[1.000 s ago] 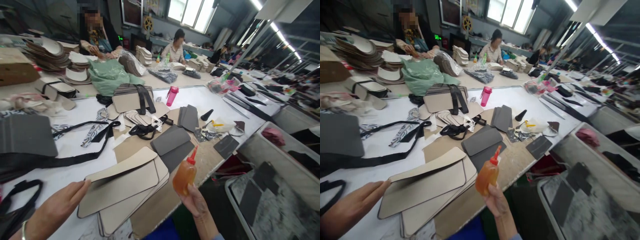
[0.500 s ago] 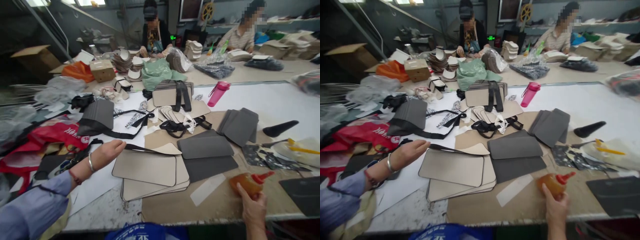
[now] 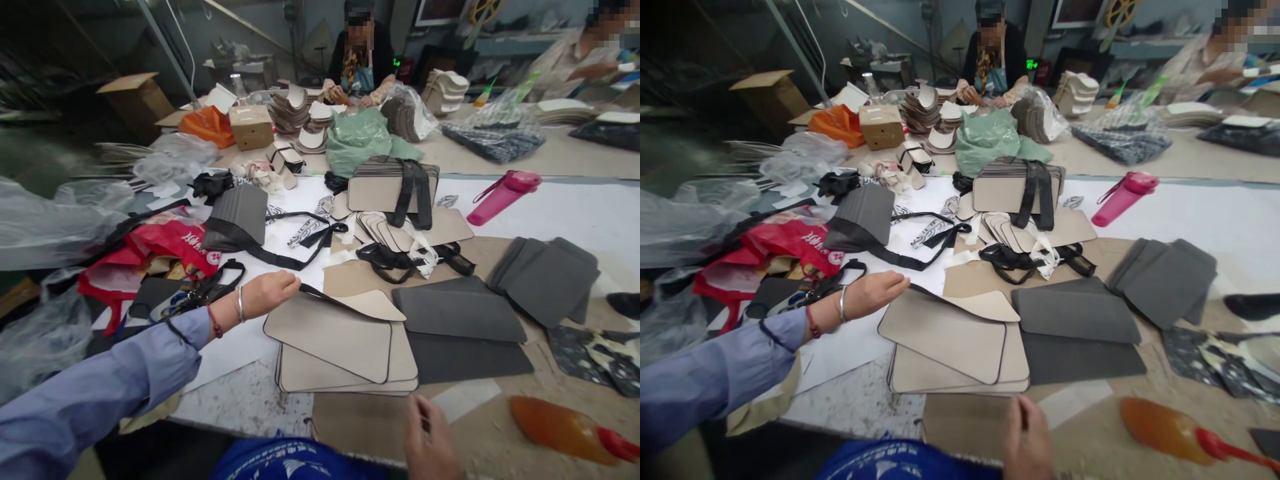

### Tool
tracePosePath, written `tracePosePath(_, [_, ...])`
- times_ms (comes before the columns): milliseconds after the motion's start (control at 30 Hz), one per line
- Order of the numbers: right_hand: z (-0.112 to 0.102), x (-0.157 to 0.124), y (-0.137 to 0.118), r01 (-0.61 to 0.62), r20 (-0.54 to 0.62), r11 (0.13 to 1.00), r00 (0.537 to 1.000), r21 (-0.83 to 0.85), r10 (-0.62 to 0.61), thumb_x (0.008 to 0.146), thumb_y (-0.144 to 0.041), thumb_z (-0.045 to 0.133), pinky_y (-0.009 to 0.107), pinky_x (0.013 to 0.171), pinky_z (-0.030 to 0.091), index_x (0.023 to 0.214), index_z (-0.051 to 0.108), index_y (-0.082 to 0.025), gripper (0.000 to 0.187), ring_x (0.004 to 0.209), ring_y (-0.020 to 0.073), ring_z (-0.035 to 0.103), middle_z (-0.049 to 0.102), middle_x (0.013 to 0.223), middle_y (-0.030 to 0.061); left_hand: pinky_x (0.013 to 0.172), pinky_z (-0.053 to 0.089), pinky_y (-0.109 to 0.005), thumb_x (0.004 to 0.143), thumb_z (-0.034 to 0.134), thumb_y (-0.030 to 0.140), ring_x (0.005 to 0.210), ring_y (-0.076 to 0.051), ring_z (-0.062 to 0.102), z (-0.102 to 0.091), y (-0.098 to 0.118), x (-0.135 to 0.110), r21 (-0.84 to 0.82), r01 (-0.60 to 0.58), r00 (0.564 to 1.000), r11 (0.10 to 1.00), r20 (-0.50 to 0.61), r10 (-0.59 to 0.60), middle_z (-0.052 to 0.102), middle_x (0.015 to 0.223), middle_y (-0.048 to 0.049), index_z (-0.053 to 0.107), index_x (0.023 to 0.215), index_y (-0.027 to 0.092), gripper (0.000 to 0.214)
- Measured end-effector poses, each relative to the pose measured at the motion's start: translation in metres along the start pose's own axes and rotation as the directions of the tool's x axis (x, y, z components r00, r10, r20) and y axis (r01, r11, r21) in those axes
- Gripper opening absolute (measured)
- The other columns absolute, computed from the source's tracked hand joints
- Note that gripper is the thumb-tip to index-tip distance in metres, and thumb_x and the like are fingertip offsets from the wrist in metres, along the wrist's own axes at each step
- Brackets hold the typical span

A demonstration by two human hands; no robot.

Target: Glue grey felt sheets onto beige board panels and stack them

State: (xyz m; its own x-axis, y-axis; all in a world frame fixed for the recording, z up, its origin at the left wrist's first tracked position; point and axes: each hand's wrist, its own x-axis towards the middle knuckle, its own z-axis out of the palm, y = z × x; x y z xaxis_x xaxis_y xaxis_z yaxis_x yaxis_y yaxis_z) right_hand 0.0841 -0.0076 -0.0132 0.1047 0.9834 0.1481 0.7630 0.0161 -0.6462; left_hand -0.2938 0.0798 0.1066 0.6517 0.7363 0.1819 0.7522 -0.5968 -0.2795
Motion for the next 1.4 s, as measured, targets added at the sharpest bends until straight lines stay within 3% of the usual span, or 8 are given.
tracePosePath(67, [0.037, 0.014, -0.054, 0.352, 0.179, 0.933, 0.916, 0.078, -0.36, 0.088, -0.034, 0.04, 0.033, 0.073, 0.044, 0.088, 0.055, -0.022, 0.019, 0.076, 0.0189, 0.057, 0.061, 0.08, 0.0056, 0.058, 0.045, -0.025, 0.087, 0.027, 0.007, 0.064, -0.014, 0.05, 0.002, -0.006, 0.0, -0.02, -0.024, 1.0, 1.0, -0.013, 0.024, 0.055, 0.074, -0.0046, 0.051, 0.097, 0.012, 0.026])
tracePosePath(167, [0.077, 0.033, -0.09, 0.553, 0.248, 0.83, 0.816, -0.068, -0.523, 0.089, -0.025, 0.04, 0.03, 0.063, 0.038, 0.069, 0.051, -0.021, 0.023, 0.064, 0.017, 0.05, 0.052, 0.063, 0.0016, 0.056, 0.044, -0.024, 0.087, 0.028, 0.007, 0.062, -0.013, 0.048, 0.0, -0.027, 0.008, 0.01, -0.065, 0.997, 0.998, -0.048, 0.066, 0.053, 0.071, -0.0043, 0.051, 0.093, 0.01, 0.025])
tracePosePath(600, [0.106, 0.03, -0.07, 0.615, 0.083, 0.748, 0.783, -0.25, -0.617, 0.089, -0.02, 0.037, 0.033, 0.066, 0.037, 0.075, 0.045, -0.022, 0.016, 0.063, 0.0179, 0.047, 0.051, 0.063, 0.0007, 0.06, 0.04, -0.025, 0.091, 0.019, 0.012, 0.07, -0.013, 0.049, -0.046, -0.159, 0.095, 0.191, 0.005, 0.994, 0.981, -0.108, 0.016, 0.049, 0.077, -0.0055, 0.052, 0.095, 0.007, 0.034])
tracePosePath(767, [0.11, 0.028, -0.064, 0.62, 0.069, 0.74, 0.776, -0.261, -0.626, 0.09, -0.02, 0.036, 0.034, 0.07, 0.039, 0.082, 0.048, -0.022, 0.014, 0.066, 0.0175, 0.05, 0.056, 0.068, 0.0022, 0.064, 0.041, -0.028, 0.091, 0.021, 0.014, 0.072, -0.014, 0.049, -0.034, -0.173, 0.084, 0.055, -0.135, 0.991, 0.989, -0.003, 0.136, 0.052, 0.081, -0.0062, 0.054, 0.097, 0.011, 0.033])
tracePosePath(900, [0.11, 0.03, -0.066, 0.631, 0.058, 0.711, 0.759, -0.312, -0.648, 0.09, -0.019, 0.035, 0.034, 0.072, 0.037, 0.08, 0.049, -0.02, 0.017, 0.07, 0.0179, 0.049, 0.056, 0.07, 0.0038, 0.065, 0.041, -0.028, 0.089, 0.028, 0.018, 0.07, -0.014, 0.05, 0.02, -0.161, 0.019, -0.208, -0.163, 0.972, 0.964, 0.135, 0.193, 0.056, 0.079, -0.0064, 0.057, 0.083, 0.016, 0.03])
tracePosePath(967, [0.109, 0.031, -0.07, 0.631, 0.073, 0.708, 0.761, -0.318, -0.645, 0.09, -0.018, 0.036, 0.034, 0.073, 0.036, 0.079, 0.049, -0.019, 0.017, 0.072, 0.0184, 0.048, 0.056, 0.07, 0.0042, 0.068, 0.042, -0.028, 0.086, 0.037, 0.019, 0.069, -0.015, 0.051, 0.05, -0.147, -0.018, -0.367, 0.094, 0.975, 0.925, 0.22, -0.012, 0.057, 0.076, -0.007, 0.058, 0.075, 0.017, 0.023])
tracePosePath(1100, [0.104, 0.033, -0.078, 0.613, 0.136, 0.747, 0.789, -0.259, -0.6, 0.088, -0.015, 0.037, 0.033, 0.072, 0.035, 0.075, 0.049, -0.018, 0.018, 0.07, 0.0178, 0.045, 0.051, 0.066, 0.0031, 0.073, 0.044, -0.034, 0.083, 0.039, 0.02, 0.076, -0.02, 0.055, 0.092, -0.086, -0.068, -0.392, 0.536, 0.842, 0.748, 0.316, -0.437, 0.061, 0.082, -0.0121, 0.059, 0.085, 0.015, 0.021])
tracePosePath(1400, [0.093, 0.03, -0.078, 0.571, 0.248, 0.795, 0.816, -0.203, -0.523, 0.089, -0.018, 0.035, 0.03, 0.068, 0.034, 0.066, 0.048, -0.019, 0.026, 0.066, 0.0164, 0.041, 0.047, 0.063, 0.0024, 0.051, 0.043, -0.02, 0.083, 0.034, 0.042, 0.057, -0.013, 0.059, 0.087, 0.051, -0.075, -0.462, 0.808, 0.575, 0.367, 0.479, -0.663, 0.063, 0.063, 0.0006, 0.057, 0.081, 0.019, 0.033])
